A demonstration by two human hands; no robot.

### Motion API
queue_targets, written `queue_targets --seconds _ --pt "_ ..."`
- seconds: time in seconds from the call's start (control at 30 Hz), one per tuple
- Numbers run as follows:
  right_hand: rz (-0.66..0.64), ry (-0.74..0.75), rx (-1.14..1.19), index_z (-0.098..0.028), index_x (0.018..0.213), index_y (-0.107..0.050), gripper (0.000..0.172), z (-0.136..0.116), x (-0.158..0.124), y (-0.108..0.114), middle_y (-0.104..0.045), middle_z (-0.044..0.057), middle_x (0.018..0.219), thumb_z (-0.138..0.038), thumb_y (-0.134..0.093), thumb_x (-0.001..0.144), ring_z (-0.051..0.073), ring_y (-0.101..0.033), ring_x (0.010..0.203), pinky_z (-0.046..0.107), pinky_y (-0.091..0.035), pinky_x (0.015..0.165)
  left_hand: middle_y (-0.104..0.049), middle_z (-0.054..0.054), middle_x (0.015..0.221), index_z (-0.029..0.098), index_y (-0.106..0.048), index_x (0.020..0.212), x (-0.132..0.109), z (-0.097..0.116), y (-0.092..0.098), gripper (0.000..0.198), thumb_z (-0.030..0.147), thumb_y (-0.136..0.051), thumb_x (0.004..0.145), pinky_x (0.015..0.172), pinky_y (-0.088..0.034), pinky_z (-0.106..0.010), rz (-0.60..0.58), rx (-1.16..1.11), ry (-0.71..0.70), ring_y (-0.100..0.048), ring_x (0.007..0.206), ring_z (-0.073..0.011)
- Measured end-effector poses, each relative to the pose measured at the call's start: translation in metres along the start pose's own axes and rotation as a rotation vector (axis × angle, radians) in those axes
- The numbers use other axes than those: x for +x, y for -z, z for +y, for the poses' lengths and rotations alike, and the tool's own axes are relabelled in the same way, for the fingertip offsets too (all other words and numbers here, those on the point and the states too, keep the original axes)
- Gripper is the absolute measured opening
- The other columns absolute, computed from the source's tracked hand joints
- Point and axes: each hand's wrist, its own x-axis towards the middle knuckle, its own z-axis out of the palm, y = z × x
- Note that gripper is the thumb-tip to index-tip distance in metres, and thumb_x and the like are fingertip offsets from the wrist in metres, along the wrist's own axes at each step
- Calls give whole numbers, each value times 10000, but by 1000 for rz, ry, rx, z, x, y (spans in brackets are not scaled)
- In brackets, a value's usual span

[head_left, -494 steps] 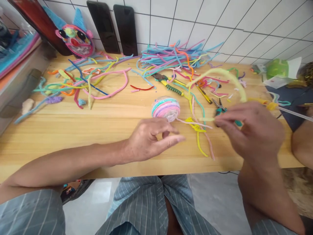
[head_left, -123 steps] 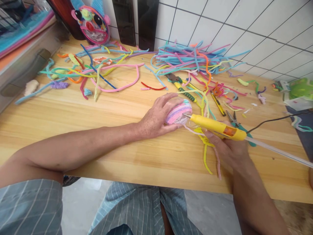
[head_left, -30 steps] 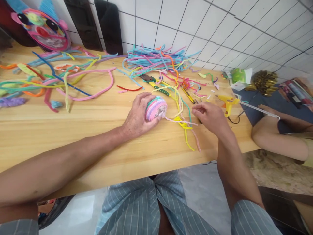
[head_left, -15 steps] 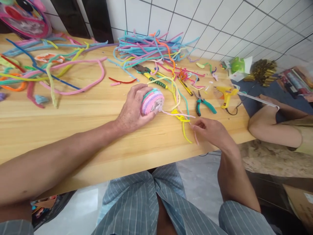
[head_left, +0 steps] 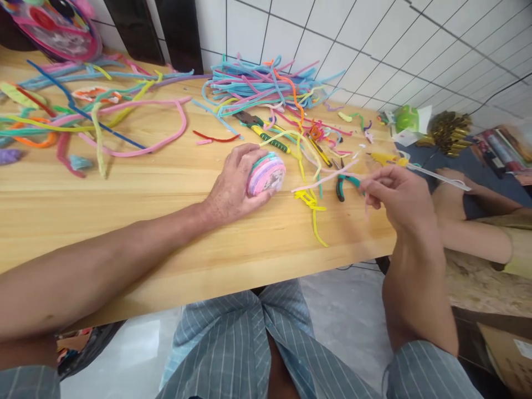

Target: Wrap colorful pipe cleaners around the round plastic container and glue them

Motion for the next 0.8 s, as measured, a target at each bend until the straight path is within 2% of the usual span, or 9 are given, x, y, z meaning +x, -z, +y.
queue_targets --seconds 0.13,0.23,0.33,0.47,0.67,0.8 --pt "-8 -63 343 -299 929 -758 306 12 14 2 -717 -22 742 -390 -976 735 127 -501 529 316 -421 478 -530 -183 1639 270 -456 1600 0 -1 -1 780 501 -804 941 1358 -447 -643 1 -9 -10 -505 1593 -391" --pt "-169 -194 448 -273 955 -811 383 20 11 -14 -690 -31 750 -463 -1005 684 106 -493 523 289 -465 444 -539 -188 1624 254 -459 1602 -1 -2 -3 775 487 -800 946 1342 -461 -631 20 -7 -47 -524 1576 -390" --pt "-362 -294 610 -295 997 -834 405 16 0 -34 -693 -50 783 -467 -1033 689 78 -574 573 216 -571 511 -552 -193 1602 243 -464 1602 -1 -3 -4 771 495 -797 954 1319 -478 -626 47 -5 -80 -546 1554 -389" --pt "-430 -227 785 -349 922 -794 303 -4 -4 -51 -736 -62 870 -471 -1023 766 65 -627 615 169 -598 528 -559 -195 1594 247 -475 1587 -1 -3 -3 776 540 -804 948 1318 -471 -635 48 -9 -75 -545 1552 -393" --pt "-474 -139 810 -304 827 -735 433 -37 14 -83 -757 -61 865 -548 -1065 692 80 -660 613 200 -611 539 -585 -199 1566 235 -503 1564 0 -1 0 746 620 -759 978 1306 -483 -639 42 -13 -50 -566 1532 -383" --pt "-511 -114 822 -295 853 -735 474 -53 20 -105 -766 -75 871 -484 -1108 630 78 -717 676 181 -663 625 -606 -202 1549 224 -515 1548 0 0 -2 708 610 -737 997 1284 -499 -640 66 0 -54 -578 1518 -377"
